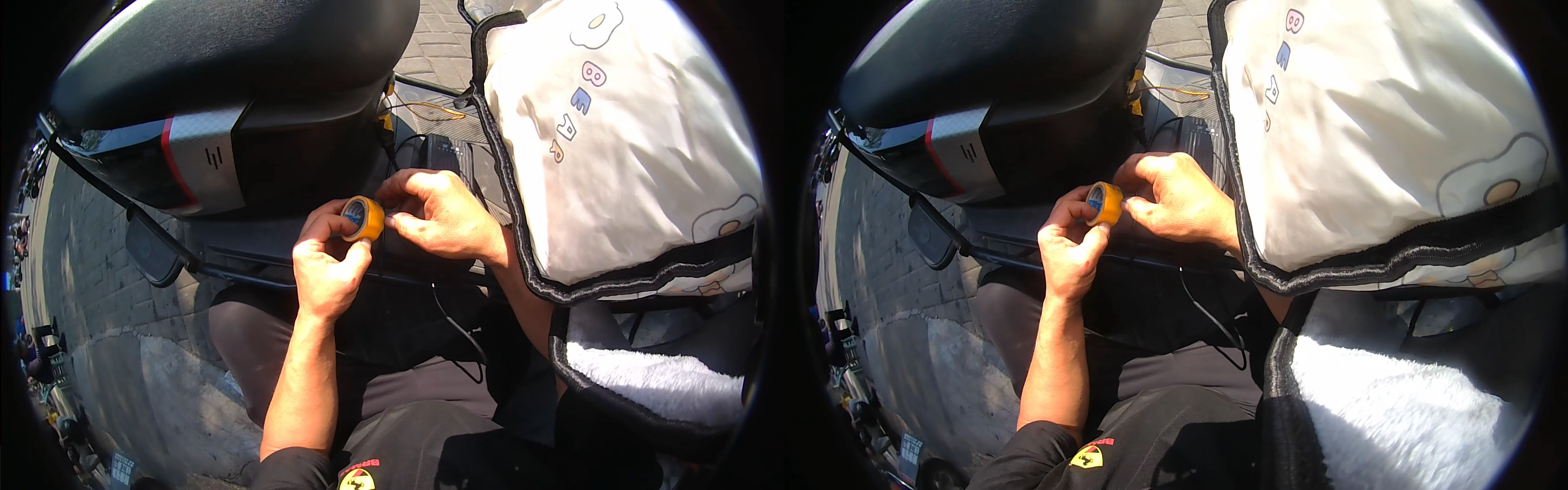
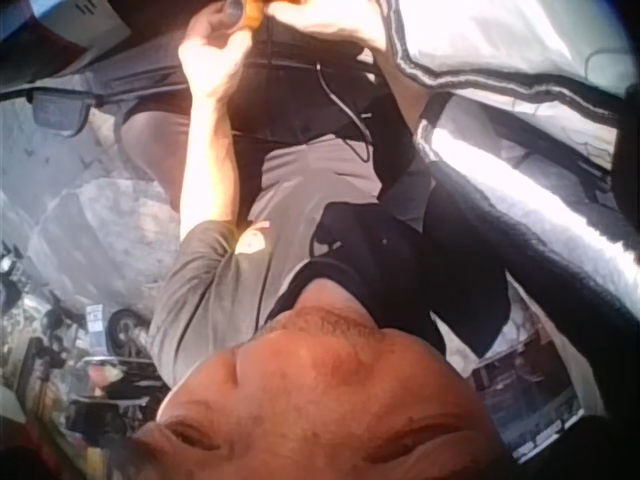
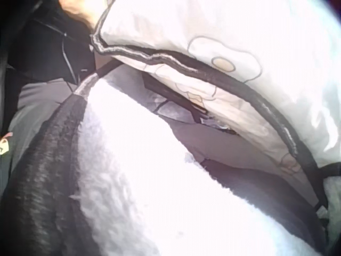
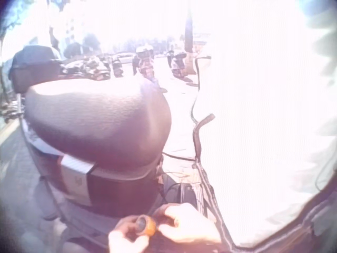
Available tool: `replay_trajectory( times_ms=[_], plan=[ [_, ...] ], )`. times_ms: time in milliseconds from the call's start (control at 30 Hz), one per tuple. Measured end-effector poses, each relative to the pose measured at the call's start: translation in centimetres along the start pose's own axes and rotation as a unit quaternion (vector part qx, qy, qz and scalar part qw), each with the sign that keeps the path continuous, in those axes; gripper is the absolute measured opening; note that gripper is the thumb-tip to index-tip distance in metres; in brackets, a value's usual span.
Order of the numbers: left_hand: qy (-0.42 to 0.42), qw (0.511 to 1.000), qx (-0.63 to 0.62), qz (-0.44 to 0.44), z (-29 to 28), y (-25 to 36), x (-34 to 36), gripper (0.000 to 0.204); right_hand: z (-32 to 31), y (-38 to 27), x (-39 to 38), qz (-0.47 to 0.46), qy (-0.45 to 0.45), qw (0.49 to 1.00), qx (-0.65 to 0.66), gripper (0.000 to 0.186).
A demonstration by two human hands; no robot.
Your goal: The person works on the rear under-seat area of a scooter, handling wires and a small black electronic device. They connect and disconnect wires, retrieve a roll of yellow tape from a nearby shelf, and use the tape to secure the wiring. The person repeatedly adjusts the wires and tape around the device and scooter frame.
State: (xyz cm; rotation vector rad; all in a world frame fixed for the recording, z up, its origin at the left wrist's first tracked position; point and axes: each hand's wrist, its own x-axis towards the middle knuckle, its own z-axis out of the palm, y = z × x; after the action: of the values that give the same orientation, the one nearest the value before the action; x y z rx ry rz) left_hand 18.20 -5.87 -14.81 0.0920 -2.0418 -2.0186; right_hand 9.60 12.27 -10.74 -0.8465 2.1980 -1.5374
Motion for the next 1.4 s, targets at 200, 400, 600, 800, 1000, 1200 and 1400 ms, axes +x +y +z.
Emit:
replay_trajectory(
  times_ms=[200, 400, 600, 800, 1000, 1200, 1400],
  plan=[
    [-0.013, 1.000, -0.016, 0.013, -0.4, 0.0, 0.1, 0.015, 0.5, 0.0, 0.2, -0.072, 0.031, 0.995, -0.061, 0.020],
    [-0.015, 1.000, -0.002, 0.005, 0.1, 0.8, -0.3, 0.010, 0.8, 0.0, 0.4, -0.162, 0.064, 0.967, -0.185, 0.008],
    [0.017, 1.000, -0.022, -0.007, 0.6, 1.1, -0.4, 0.010, 0.1, -0.3, 0.5, -0.133, 0.036, 0.985, -0.103, 0.011],
    [-0.026, 0.999, 0.006, -0.017, 0.2, 1.4, -0.4, 0.006, -0.2, -0.6, 0.4, -0.121, 0.019, 0.982, -0.142, 0.013],
    [0.008, 0.999, -0.032, -0.004, 0.4, 1.3, -0.3, 0.007, -0.5, -0.5, 0.5, -0.098, 0.017, 0.990, -0.101, 0.014],
    [0.017, 0.999, 0.007, 0.035, 0.8, 1.0, -0.2, 0.010, 0.2, 0.2, 0.2, -0.129, 0.024, 0.983, -0.126, 0.009],
    [0.040, 0.998, -0.001, 0.037, 1.2, 1.4, 0.0, 0.011, 0.6, 0.3, 0.1, -0.129, 0.074, 0.985, -0.092, 0.007]
  ],
)
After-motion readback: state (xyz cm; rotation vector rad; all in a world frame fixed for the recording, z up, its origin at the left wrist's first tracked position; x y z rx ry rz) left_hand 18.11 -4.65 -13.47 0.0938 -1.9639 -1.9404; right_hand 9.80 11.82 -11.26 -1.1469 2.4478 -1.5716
